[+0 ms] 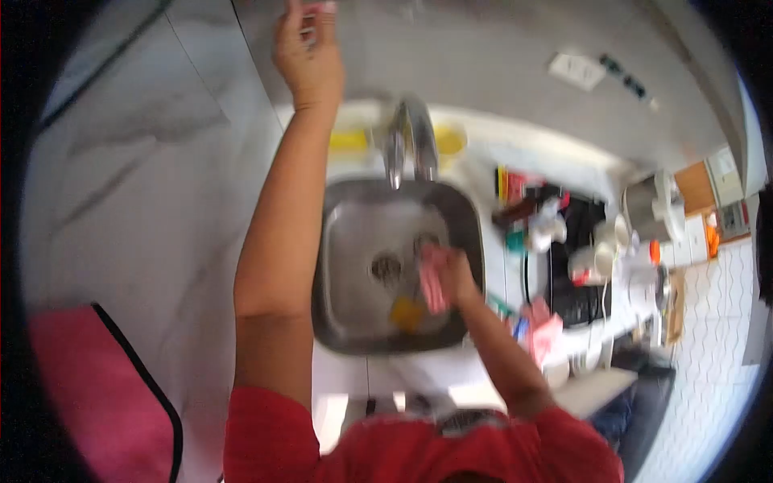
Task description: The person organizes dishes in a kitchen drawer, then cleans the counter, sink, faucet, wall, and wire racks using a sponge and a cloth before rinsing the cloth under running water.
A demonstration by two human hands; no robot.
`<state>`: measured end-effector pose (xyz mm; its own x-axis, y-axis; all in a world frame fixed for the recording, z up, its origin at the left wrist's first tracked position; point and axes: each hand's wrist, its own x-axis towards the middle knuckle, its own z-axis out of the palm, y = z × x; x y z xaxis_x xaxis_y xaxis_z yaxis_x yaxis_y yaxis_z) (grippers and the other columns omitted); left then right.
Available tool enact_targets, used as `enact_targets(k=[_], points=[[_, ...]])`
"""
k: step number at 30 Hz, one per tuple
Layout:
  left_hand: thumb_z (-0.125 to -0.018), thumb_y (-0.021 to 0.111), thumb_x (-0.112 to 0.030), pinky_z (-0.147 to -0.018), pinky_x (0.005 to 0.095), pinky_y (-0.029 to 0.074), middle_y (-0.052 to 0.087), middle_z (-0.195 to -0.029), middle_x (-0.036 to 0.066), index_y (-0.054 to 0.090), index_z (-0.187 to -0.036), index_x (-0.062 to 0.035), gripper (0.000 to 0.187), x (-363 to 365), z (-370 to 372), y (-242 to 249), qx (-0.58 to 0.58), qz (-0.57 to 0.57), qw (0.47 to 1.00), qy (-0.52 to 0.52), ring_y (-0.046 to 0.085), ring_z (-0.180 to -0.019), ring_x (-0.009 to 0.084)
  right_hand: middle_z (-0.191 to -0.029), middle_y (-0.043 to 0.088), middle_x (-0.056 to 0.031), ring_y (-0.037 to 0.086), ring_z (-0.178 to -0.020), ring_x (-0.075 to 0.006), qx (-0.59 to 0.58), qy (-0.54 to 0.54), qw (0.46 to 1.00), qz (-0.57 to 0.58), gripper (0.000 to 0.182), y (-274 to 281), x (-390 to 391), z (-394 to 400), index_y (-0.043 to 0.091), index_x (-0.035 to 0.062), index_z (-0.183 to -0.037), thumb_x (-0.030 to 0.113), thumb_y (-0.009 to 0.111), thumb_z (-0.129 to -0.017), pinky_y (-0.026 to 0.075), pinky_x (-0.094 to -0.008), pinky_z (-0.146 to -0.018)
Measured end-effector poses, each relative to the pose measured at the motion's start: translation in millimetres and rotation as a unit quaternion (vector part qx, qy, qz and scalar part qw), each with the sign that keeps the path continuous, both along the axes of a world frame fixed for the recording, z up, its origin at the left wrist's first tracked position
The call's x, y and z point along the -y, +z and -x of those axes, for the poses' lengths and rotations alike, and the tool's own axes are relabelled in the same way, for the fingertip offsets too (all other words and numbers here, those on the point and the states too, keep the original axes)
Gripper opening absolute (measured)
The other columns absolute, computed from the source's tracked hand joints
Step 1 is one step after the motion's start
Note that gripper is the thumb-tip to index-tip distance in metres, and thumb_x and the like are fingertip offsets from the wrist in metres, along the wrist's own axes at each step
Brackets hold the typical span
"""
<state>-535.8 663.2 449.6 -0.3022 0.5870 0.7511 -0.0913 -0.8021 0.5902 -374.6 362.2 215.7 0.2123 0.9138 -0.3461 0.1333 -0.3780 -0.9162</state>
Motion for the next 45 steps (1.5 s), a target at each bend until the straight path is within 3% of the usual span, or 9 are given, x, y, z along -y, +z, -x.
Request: enact_targets(k=[7,10,16,19,25,28,33,39,45], points=[[-0.089,0.053,-0.011,-0.068,0.0229,0.039,0.054,-0.085,0.002,0.047,-0.125,-0.0003,0.038,167,47,-141,-0.034,0.254,0.967,0.018,0.045,-0.075,0.0083,-0.095,0.064,-0.0154,0.063,-0.078,-0.0253,0.419,0.125,0.891,0.122,0.022,-109,-57,-8,0.066,0.0018,-0.09,0.017,0.051,-0.083,0.05,-0.0349,-0.067],[-0.089,0.051,-0.009,-0.068,0.0228,0.039,0.054,-0.084,0.001,0.048,-0.125,-0.0029,0.037,218,75,-172,-0.139,0.353,0.925,0.003,0.046,-0.074,0.0081,-0.103,0.062,-0.0151,0.062,-0.09,-0.0267,0.464,-0.011,0.83,0.309,0.028,-72,-71,11,0.062,0.0038,-0.1,0.023,0.051,-0.084,0.05,-0.0372,-0.074],[-0.089,0.05,-0.008,-0.069,0.023,0.04,0.055,-0.086,0.002,0.049,-0.125,-0.0077,0.036,264,117,-209,-0.232,0.43,0.873,0.008,0.047,-0.074,0.009,-0.122,0.05,-0.0193,0.053,-0.108,-0.0304,0.498,0.283,0.737,0.36,0.052,-151,-89,-29,0.033,0.0104,-0.135,0.022,0.05,-0.087,0.051,-0.041,-0.078],[-0.088,0.052,-0.006,-0.07,0.0232,0.041,0.056,-0.087,0.002,0.05,-0.125,-0.0083,0.037,270,120,-220,-0.221,0.446,0.867,-0.005,0.048,-0.074,0.0094,-0.11,0.06,-0.0101,0.057,-0.103,-0.0262,0.507,0.022,0.804,0.31,0.031,-143,-75,-29,0.061,0.0075,-0.107,0.024,0.051,-0.082,0.048,-0.0393,-0.08],[-0.087,0.051,-0.004,-0.072,0.0228,0.041,0.056,-0.089,0.002,0.051,-0.124,-0.009,0.038,269,109,-220,-0.192,0.468,0.862,-0.038,0.05,-0.077,0.0093,-0.095,0.064,-0.0119,0.061,-0.09,-0.0261,0.566,0.502,0.625,0.191,0.028,-146,-99,-71,0.065,0.0088,-0.096,0.023,0.064,-0.072,0.049,-0.036,-0.076],[-0.087,0.052,-0.004,-0.072,0.0226,0.042,0.056,-0.09,0.003,0.051,-0.125,-0.0111,0.038,269,105,-214,-0.188,0.467,0.863,-0.053,0.05,-0.078,0.0097,-0.09,0.064,-0.0144,0.062,-0.085,-0.0271,0.397,0.485,0.775,0.082,0.028,-16,-98,-36,0.065,0.0081,-0.093,0.02,0.066,-0.067,0.048,-0.0355,-0.073],[-0.088,0.053,-0.008,-0.075,0.0222,0.042,0.057,-0.09,0.003,0.05,-0.125,-0.0129,0.038,273,105,-205,-0.188,0.48,0.855,-0.06,0.052,-0.081,0.01,-0.084,0.064,-0.0149,0.062,-0.08,-0.0296,0.24,0.215,0.944,-0.067,0.017,25,-94,-25,0.065,0.007,-0.083,0.019,0.058,-0.073,0.048,-0.035,-0.068],[-0.088,0.055,-0.014,-0.077,0.0229,0.042,0.057,-0.104,0.007,0.046,-0.128,-0.0054,0.042,275,101,-200,-0.153,0.564,0.805,-0.103,0.054,-0.085,0.011,-0.096,0.062,-0.0184,0.06,-0.092,-0.0339,0.473,0.04,0.868,0.146,0.028,-33,-74,-14,0.064,0.0065,-0.091,0.028,0.05,-0.08,0.049,-0.0437,-0.079],[-0.089,0.051,-0.015,-0.075,0.0236,0.044,0.055,-0.112,0.009,0.029,-0.136,-0.0018,0.054,278,80,-198,-0.156,0.521,0.826,-0.147,0.054,-0.087,0.0106,-0.08,0.063,-0.0111,0.059,-0.074,-0.0177,0.162,0.052,0.985,-0.006,0.023,46,-3,-35,0.062,0.0021,-0.092,0.022,0.057,-0.082,0.047,-0.0307,-0.069]])
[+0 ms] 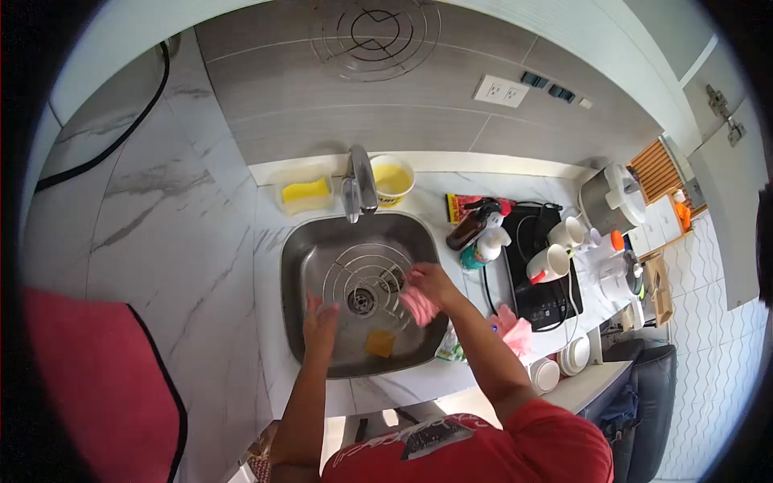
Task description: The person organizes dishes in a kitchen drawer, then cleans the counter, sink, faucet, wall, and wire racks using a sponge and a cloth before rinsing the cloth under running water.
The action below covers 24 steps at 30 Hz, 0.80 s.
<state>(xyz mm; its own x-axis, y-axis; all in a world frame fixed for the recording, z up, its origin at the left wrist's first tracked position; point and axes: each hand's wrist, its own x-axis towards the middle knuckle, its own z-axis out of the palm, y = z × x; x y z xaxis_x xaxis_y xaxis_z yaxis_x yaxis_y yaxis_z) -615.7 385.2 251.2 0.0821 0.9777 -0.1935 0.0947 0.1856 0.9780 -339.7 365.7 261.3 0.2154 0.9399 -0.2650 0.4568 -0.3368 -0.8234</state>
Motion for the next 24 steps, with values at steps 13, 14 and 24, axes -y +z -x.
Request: enact_targets(k=[13,14,24], points=[[-0.078,0.068,-0.023,-0.086,0.0342,0.043,0.05,-0.117,0.021,0.007,-0.141,-0.0038,0.09,-54,-107,254,0.16,-0.421,0.887,-0.102,0.053,-0.103,0.0259,-0.081,0.058,-0.0065,0.058,-0.073,-0.0156,-0.216,-0.119,0.899,-0.362,0.007,253,-46,-95,0.052,0.0022,-0.089,0.004,0.055,-0.082,0.05,-0.0285,-0.065],[-0.078,0.067,-0.023,-0.089,0.0355,0.04,0.051,-0.116,0.021,0.012,-0.14,-0.0011,0.085,-51,-106,256,0.187,-0.421,0.883,-0.092,0.053,-0.104,0.0265,-0.081,0.058,-0.0067,0.058,-0.072,-0.0156,-0.217,-0.127,0.892,-0.377,0.007,258,-71,-111,0.053,0.0022,-0.089,0.005,0.055,-0.082,0.05,-0.0288,-0.064],[-0.085,0.058,-0.018,-0.091,0.0318,0.038,0.052,-0.114,0.016,0.022,-0.138,-0.0008,0.066,-48,-75,214,0.096,-0.33,0.938,-0.035,0.05,-0.107,0.0211,-0.083,0.059,-0.0097,0.059,-0.072,-0.0179,-0.286,-0.134,0.861,-0.399,0.011,263,-176,-182,0.053,-0.0011,-0.091,0.004,0.056,-0.082,0.05,-0.0304,-0.063]])
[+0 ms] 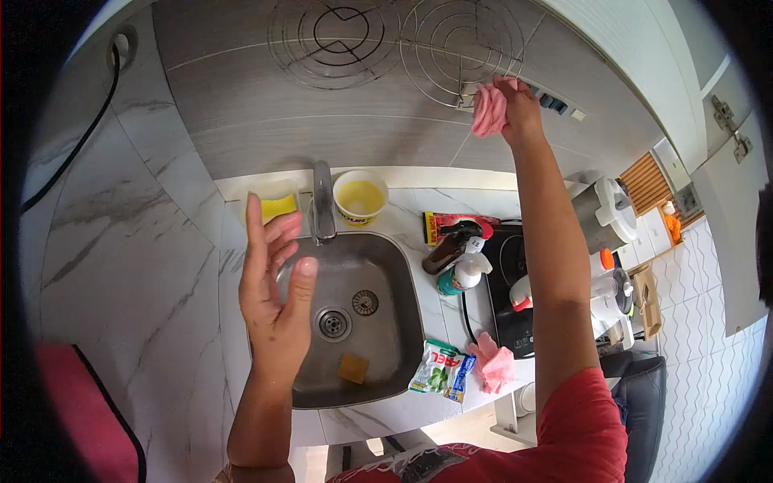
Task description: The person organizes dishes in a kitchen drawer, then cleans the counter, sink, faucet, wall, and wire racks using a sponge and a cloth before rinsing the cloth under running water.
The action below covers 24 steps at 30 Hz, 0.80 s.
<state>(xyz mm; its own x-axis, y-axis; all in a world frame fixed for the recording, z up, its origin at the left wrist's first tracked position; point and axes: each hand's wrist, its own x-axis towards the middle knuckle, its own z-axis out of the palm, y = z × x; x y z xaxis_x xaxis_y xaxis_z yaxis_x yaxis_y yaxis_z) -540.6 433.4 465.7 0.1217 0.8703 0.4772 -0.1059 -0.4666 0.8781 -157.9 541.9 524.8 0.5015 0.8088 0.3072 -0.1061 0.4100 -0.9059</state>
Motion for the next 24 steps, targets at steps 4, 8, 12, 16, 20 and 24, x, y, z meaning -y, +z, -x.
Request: enact_targets(k=[4,8,12,16,20,24], points=[[-0.086,0.057,-0.017,-0.092,0.031,0.038,0.052,-0.113,0.014,0.023,-0.138,-0.0014,0.065,-5,5,-9,-0.004,0.022,0.999,0.023,0.05,-0.107,0.0206,-0.082,0.059,-0.0097,0.058,-0.07,-0.018,0.015,-0.043,0.999,-0.004,0.011,0,-11,-5,0.054,-0.0026,-0.091,0.002,0.056,-0.081,0.05,-0.0295,-0.063],[-0.086,0.057,-0.016,-0.092,0.0306,0.038,0.052,-0.113,0.013,0.025,-0.138,-0.0022,0.063,-6,4,-15,-0.008,0.034,0.999,0.027,0.05,-0.107,0.0201,-0.082,0.059,-0.0091,0.058,-0.071,-0.0169,0.05,-0.055,0.997,-0.002,0.011,6,-16,-10,0.055,-0.0027,-0.091,0.0,0.055,-0.081,0.049,-0.0278,-0.063],[-0.086,0.057,-0.015,-0.092,0.0307,0.038,0.052,-0.113,0.013,0.028,-0.137,-0.0029,0.059,-5,3,-19,-0.009,0.053,0.998,0.02,0.05,-0.107,0.0192,-0.083,0.059,-0.0087,0.057,-0.072,-0.0158,0.103,-0.074,0.992,0.006,0.012,10,-14,-10,0.056,-0.0018,-0.092,0.001,0.056,-0.081,0.048,-0.0274,-0.065],[-0.089,0.053,-0.017,-0.09,0.0304,0.04,0.052,-0.114,0.014,0.03,-0.136,-0.0018,0.054,-4,0,-21,-0.002,0.074,0.997,-0.002,0.051,-0.105,0.0198,-0.082,0.059,-0.007,0.056,-0.073,-0.0138,0.129,-0.055,0.985,-0.1,0.012,17,7,-5,0.056,-0.0007,-0.091,0.003,0.059,-0.079,0.046,-0.0254,-0.065],[-0.092,0.045,-0.025,-0.086,0.0335,0.044,0.049,-0.119,0.018,0.024,-0.137,-0.0003,0.055,-13,-26,16,0.101,0.125,0.973,-0.166,0.054,-0.102,0.0249,-0.078,0.061,-0.0085,0.057,-0.069,-0.0149,0.398,-0.236,0.876,-0.135,0.007,11,81,48,0.057,-0.001,-0.079,0.006,0.06,-0.078,0.046,-0.0264,-0.063],[-0.092,0.044,-0.023,-0.079,0.0355,0.049,0.042,-0.129,0.02,0.022,-0.136,0.0005,0.055,-47,-63,70,0.242,0.295,0.876,-0.295,0.058,-0.097,0.0295,-0.078,0.062,-0.0124,0.056,-0.063,-0.0176,0.577,-0.256,0.726,-0.273,0.006,-2,113,76,0.059,0.0007,-0.077,0.0,0.062,-0.071,0.046,-0.0275,-0.058]])
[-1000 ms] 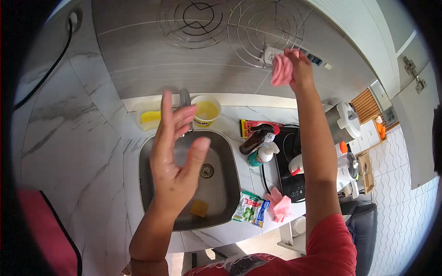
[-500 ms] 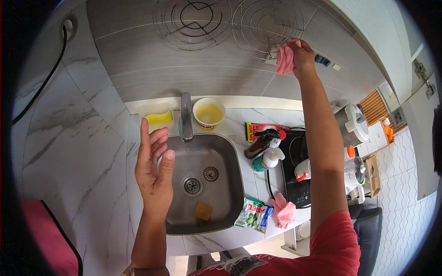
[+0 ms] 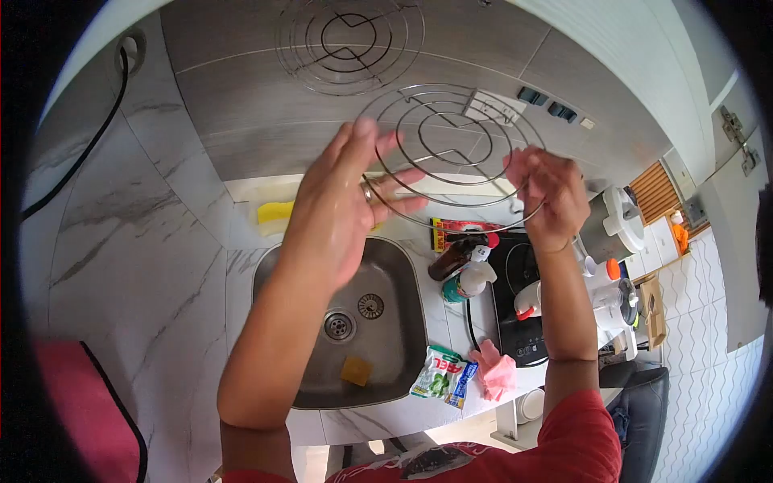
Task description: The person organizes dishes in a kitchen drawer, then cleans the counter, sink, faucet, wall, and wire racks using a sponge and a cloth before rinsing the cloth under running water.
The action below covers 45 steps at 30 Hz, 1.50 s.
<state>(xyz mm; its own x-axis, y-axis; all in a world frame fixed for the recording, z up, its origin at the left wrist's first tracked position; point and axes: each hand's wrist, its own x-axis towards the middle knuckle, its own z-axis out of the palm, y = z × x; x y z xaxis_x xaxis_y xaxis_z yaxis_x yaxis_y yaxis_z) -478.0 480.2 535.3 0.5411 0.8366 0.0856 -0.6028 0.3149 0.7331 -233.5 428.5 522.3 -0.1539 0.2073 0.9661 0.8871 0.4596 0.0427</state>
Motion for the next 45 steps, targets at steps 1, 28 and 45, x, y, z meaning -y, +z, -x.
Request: enact_targets(k=[1,28,45], points=[[-0.092,0.044,-0.023,-0.079,0.0355,0.049,0.042,-0.129,0.02,0.022,-0.136,0.0005,0.055,-8,-5,0,-0.001,-0.003,1.0,-0.002,0.058,-0.097,0.0295,-0.077,0.062,-0.0135,0.056,-0.061,-0.0184,0.082,-0.023,0.994,-0.064,0.009,1,4,5,0.059,0.0009,-0.076,-0.003,0.062,-0.068,0.046,-0.0283,-0.056],[-0.069,0.07,-0.007,-0.059,0.0297,0.048,0.053,-0.071,0.005,0.052,-0.123,-0.0153,0.058,-154,-139,-25,-0.265,-0.452,0.69,0.5,0.054,-0.059,0.0156,-0.083,0.065,-0.0151,0.063,-0.076,-0.0273,-0.298,-0.061,0.931,0.204,0.024,46,-142,-126,0.062,0.0027,-0.088,0.024,0.06,-0.077,0.048,-0.0336,-0.069],[-0.075,0.064,0.0,-0.063,0.0258,0.044,0.053,-0.077,0.006,0.055,-0.097,0.0039,0.024,-132,-123,-20,-0.306,-0.47,0.697,0.447,0.049,-0.069,0.0126,-0.084,0.06,-0.0142,0.058,-0.077,-0.0241,-0.354,-0.08,0.894,0.262,0.027,33,-100,-117,0.052,-0.0044,-0.1,0.018,0.054,-0.086,0.048,-0.033,-0.066]])
